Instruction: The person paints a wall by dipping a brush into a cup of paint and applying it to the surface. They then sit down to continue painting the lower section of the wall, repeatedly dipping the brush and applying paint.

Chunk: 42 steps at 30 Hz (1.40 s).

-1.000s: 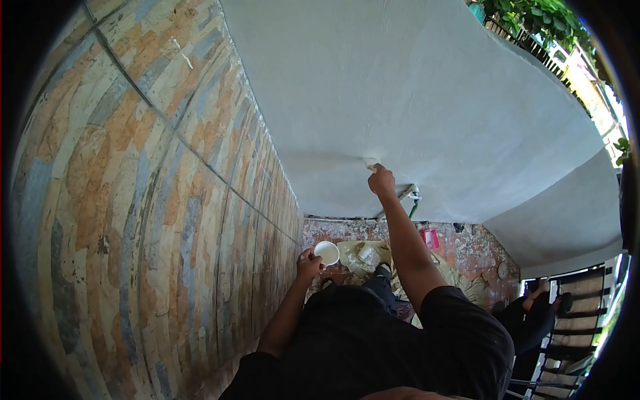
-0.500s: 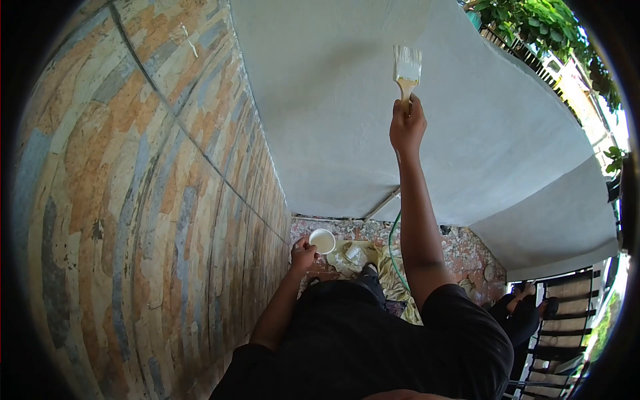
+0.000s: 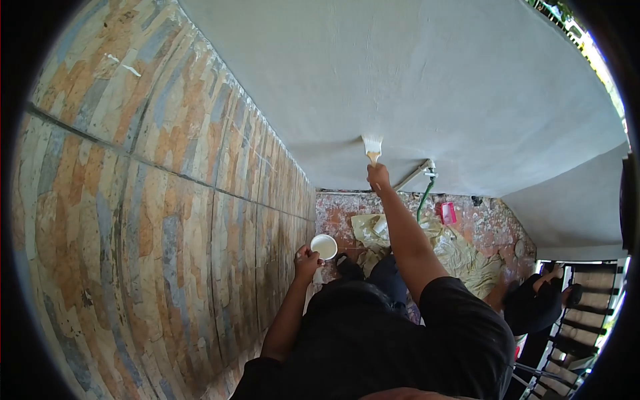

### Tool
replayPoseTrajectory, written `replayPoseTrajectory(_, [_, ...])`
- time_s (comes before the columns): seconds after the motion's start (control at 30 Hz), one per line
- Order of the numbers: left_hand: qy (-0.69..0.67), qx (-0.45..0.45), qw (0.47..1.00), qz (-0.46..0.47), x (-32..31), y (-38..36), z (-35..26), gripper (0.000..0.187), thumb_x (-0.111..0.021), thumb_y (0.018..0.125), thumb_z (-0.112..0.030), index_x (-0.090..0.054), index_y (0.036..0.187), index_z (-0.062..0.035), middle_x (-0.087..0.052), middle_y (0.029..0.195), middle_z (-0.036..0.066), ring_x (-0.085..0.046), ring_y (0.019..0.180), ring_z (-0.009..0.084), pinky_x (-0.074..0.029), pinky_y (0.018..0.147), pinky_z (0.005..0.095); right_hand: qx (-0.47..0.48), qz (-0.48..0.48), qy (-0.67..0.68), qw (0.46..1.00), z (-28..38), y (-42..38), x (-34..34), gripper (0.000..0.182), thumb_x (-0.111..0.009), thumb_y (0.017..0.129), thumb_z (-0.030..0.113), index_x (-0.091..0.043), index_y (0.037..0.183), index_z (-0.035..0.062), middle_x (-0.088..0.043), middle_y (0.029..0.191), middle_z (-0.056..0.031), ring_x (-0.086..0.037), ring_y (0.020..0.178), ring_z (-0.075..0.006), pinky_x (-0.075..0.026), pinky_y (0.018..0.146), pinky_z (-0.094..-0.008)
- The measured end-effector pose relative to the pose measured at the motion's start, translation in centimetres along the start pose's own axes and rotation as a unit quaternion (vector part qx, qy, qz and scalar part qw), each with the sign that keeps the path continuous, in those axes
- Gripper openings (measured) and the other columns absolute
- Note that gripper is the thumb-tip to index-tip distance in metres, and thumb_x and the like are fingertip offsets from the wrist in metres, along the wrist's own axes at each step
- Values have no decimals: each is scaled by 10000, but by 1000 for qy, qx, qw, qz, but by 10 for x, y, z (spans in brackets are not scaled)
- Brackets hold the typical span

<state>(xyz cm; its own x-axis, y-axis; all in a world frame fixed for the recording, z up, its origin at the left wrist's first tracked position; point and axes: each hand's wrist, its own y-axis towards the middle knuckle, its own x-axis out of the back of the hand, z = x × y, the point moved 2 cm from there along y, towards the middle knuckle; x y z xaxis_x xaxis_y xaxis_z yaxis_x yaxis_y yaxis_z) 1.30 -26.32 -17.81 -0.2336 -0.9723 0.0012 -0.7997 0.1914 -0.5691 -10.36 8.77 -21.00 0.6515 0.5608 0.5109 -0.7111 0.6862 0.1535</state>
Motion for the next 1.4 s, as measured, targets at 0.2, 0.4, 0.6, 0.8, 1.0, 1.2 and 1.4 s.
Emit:
replayPoseTrajectory(0.2, [-12,1,1000,-21,-2,-3,-6,144,-521,792,12,-417,730,-66,-477,650,19,-589,531,135,-533,481,286,-318,113,281,898,23,-1,7,246,-512,870,230,-562,805,-2,-443,496,-27,-371,338,-126,-253,307,-291])
replayPoseTrajectory(0.4, [-21,-27,999,-5,-20,10,-20,156,-521,796,6,-410,724,-77,-464,639,14,-580,521,128,-514,462,277,-285,78,416,860,149,37,76,371,-451,939,355,-525,858,0,-361,479,19,-286,336,-79,-211,305,-256])
replayPoseTrajectory(0.6, [-13,-39,999,25,-29,14,-17,172,-523,800,7,-396,715,-71,-449,633,10,-569,515,122,-507,445,270,-22,54,421,905,251,39,160,320,-396,977,302,-514,860,29,-343,493,41,-270,370,-38,-209,326,-213])
replayPoseTrajectory(0.8, [-28,-25,999,35,-35,4,-13,139,-517,802,1,-415,746,-76,-462,659,24,-541,526,114,-497,458,271,50,83,424,900,249,66,153,341,-387,983,339,-505,833,56,-318,498,55,-267,393,-19,-209,334,-205])
replayPoseTrajectory(1.0, [-13,-21,1000,-14,-19,-2,1,166,-527,798,5,-401,710,-60,-452,625,15,-580,514,124,-514,445,266,76,16,314,946,98,65,44,335,-364,996,314,-426,754,90,-327,612,66,-301,510,-26,-270,448,-213])
replayPoseTrajectory(1.2, [42,-10,999,-25,-14,-3,7,151,-518,793,12,-412,712,-59,-441,622,12,-579,515,124,-514,452,255,-29,-8,198,980,-27,7,-33,377,-371,982,352,-430,719,89,-346,553,34,-327,453,-68,-285,415,-243])
replayPoseTrajectory(1.4, [23,8,999,-28,-19,0,15,130,-517,792,17,-428,719,-42,-438,638,15,-562,528,109,-506,464,247,-503,136,363,773,-15,-17,-28,333,-424,938,345,-458,711,104,-307,481,31,-260,340,-106,-213,337,-270])
